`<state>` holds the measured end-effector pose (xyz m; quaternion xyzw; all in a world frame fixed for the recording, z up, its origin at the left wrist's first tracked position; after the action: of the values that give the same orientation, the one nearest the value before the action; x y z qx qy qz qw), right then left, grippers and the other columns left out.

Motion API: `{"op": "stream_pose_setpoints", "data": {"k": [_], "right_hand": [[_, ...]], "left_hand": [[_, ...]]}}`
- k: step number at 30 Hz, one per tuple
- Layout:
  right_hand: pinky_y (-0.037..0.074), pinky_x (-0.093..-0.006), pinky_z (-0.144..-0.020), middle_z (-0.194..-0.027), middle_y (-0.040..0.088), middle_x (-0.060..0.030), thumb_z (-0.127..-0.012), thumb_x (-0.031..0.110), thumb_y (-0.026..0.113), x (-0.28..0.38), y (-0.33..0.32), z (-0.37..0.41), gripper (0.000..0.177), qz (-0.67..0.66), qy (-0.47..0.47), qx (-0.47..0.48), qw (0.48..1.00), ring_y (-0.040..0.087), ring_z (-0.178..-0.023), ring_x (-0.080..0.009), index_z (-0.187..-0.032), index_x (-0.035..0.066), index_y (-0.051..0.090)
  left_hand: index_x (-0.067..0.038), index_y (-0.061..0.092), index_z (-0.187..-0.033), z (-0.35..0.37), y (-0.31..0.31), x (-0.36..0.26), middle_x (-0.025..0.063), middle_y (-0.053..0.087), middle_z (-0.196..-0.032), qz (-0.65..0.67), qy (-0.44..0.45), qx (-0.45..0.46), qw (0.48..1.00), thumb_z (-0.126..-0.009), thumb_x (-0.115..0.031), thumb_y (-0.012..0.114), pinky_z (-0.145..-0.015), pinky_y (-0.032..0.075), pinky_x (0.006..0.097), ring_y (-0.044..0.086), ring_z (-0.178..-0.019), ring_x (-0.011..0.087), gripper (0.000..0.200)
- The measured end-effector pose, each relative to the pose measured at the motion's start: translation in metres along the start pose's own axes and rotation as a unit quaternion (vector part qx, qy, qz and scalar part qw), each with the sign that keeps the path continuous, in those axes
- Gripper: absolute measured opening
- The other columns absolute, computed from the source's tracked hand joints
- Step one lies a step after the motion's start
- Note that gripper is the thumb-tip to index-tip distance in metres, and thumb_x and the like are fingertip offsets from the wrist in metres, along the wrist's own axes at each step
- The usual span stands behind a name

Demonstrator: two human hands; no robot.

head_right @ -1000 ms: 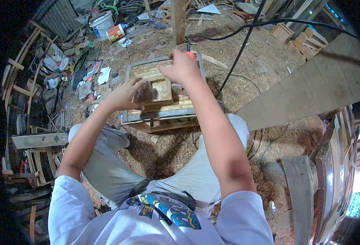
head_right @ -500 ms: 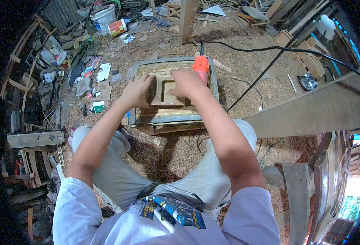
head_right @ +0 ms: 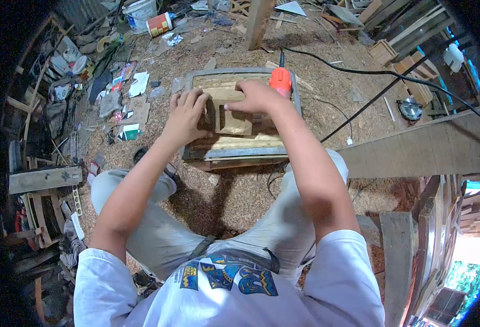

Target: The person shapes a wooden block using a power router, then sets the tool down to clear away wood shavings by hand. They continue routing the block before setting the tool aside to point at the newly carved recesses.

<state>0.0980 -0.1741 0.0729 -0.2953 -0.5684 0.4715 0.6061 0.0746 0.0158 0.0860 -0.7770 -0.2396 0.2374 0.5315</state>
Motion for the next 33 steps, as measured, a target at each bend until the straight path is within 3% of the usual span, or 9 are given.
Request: {"op": "stream_pose_setpoints", "data": {"k": [2,9,11,12,15,18,20,29,33], "right_hand": [[0.056,-0.0467,-0.101,-0.124,0.072,-0.0264,-0.075,0.062,0.086,0.004,0.001,0.0,0.086,-0.005,-0.034,-0.006,0.999,0.07,-0.116,-0.0423,-0.126,-0.004,0.069],[0.055,-0.0461,-0.101,-0.127,0.071,-0.0262,-0.068,0.045,0.094,0.02,0.021,0.02,0.089,-0.008,-0.048,0.039,0.998,0.07,-0.117,-0.0413,-0.135,-0.004,0.061],[0.055,-0.045,-0.1,-0.125,0.072,-0.0232,-0.069,0.036,0.093,0.016,0.035,0.02,0.079,-0.003,-0.046,0.047,0.998,0.069,-0.117,-0.0392,-0.132,-0.001,0.06],[0.055,-0.045,-0.1,-0.125,0.072,-0.0232,-0.069,0.036,0.093,0.021,0.032,0.023,0.079,-0.002,-0.045,0.048,0.998,0.069,-0.117,-0.0392,-0.132,-0.001,0.06],[0.056,-0.0464,-0.098,-0.12,0.073,-0.0232,-0.07,0.032,0.09,0.033,0.024,0.028,0.074,0.043,-0.044,0.046,0.997,0.07,-0.114,-0.0401,-0.131,0.0,0.062],[0.057,-0.0478,-0.093,-0.114,0.075,-0.0221,-0.07,0.028,0.088,0.042,0.011,0.033,0.071,0.106,-0.054,0.001,0.993,0.072,-0.108,-0.041,-0.132,0.003,0.063],[0.058,-0.0492,-0.088,-0.107,0.076,-0.02,-0.069,0.022,0.087,0.048,-0.011,0.041,0.067,0.096,-0.051,-0.103,0.989,0.073,-0.101,-0.0406,-0.131,0.007,0.064],[0.059,-0.0509,-0.081,-0.102,0.077,-0.0169,-0.069,0.011,0.082,0.045,0.002,0.042,0.058,0.136,-0.081,-0.171,0.972,0.074,-0.095,-0.0388,-0.125,0.01,0.067],[0.059,-0.0505,-0.082,-0.105,0.077,-0.0168,-0.069,0.01,0.083,0.04,0.018,0.036,0.057,0.144,-0.073,-0.134,0.978,0.074,-0.098,-0.0383,-0.125,0.01,0.068]], "left_hand": [[-0.013,0.046,-0.149,-0.003,-0.005,0.006,0.0132,0.051,-0.144,0.044,-0.007,0.028,0.999,-0.062,-0.026,0.096,-0.115,0.033,0.0548,0.047,-0.14,0.0347,0.102],[-0.014,0.054,-0.142,-0.008,-0.004,0.017,0.0094,0.059,-0.139,0.017,0.034,0.0,0.999,-0.062,-0.031,0.097,-0.112,0.039,0.0544,0.054,-0.134,0.0319,0.093],[-0.013,0.056,-0.139,-0.011,0.023,0.024,0.0105,0.064,-0.134,0.06,0.011,0.14,0.988,-0.061,-0.027,0.097,-0.11,0.042,0.0533,0.059,-0.13,0.0317,0.09],[-0.013,0.056,-0.139,-0.011,0.023,0.024,0.0105,0.064,-0.134,0.061,0.01,0.139,0.988,-0.061,-0.027,0.097,-0.11,0.042,0.0533,0.059,-0.13,0.0317,0.09],[-0.012,0.058,-0.135,-0.01,0.02,0.025,0.0108,0.067,-0.128,0.058,-0.004,0.131,0.99,-0.06,-0.022,0.096,-0.109,0.045,0.0523,0.062,-0.127,0.0309,0.085],[-0.011,0.058,-0.134,-0.007,0.003,0.015,0.0101,0.066,-0.126,0.022,0.003,0.026,0.999,-0.064,-0.012,0.09,-0.109,0.043,0.0512,0.061,-0.126,0.0315,0.077],[-0.012,0.058,-0.134,-0.002,-0.017,0.009,0.0094,0.063,-0.125,-0.032,-0.006,-0.093,0.995,-0.067,-0.005,0.085,-0.109,0.042,0.0509,0.06,-0.124,0.0316,0.072],[-0.01,0.056,-0.133,0.006,-0.003,0.005,0.0095,0.059,-0.124,-0.037,-0.01,-0.094,0.995,-0.067,-0.001,0.081,-0.104,0.042,0.0505,0.058,-0.121,0.0318,0.072],[-0.01,0.056,-0.133,0.007,-0.001,0.004,0.0098,0.059,-0.122,-0.068,0.004,-0.083,0.994,-0.067,-0.003,0.083,-0.103,0.042,0.0496,0.058,-0.122,0.0322,0.071]]}}
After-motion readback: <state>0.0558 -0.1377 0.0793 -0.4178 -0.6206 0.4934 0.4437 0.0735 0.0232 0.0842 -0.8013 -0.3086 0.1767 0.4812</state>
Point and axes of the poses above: each hand's wrist, its own z-axis away from the middle knuckle, its own y-axis out of the palm, x = y × z, the point moved 9 cm from there along -z, towards the middle knuckle
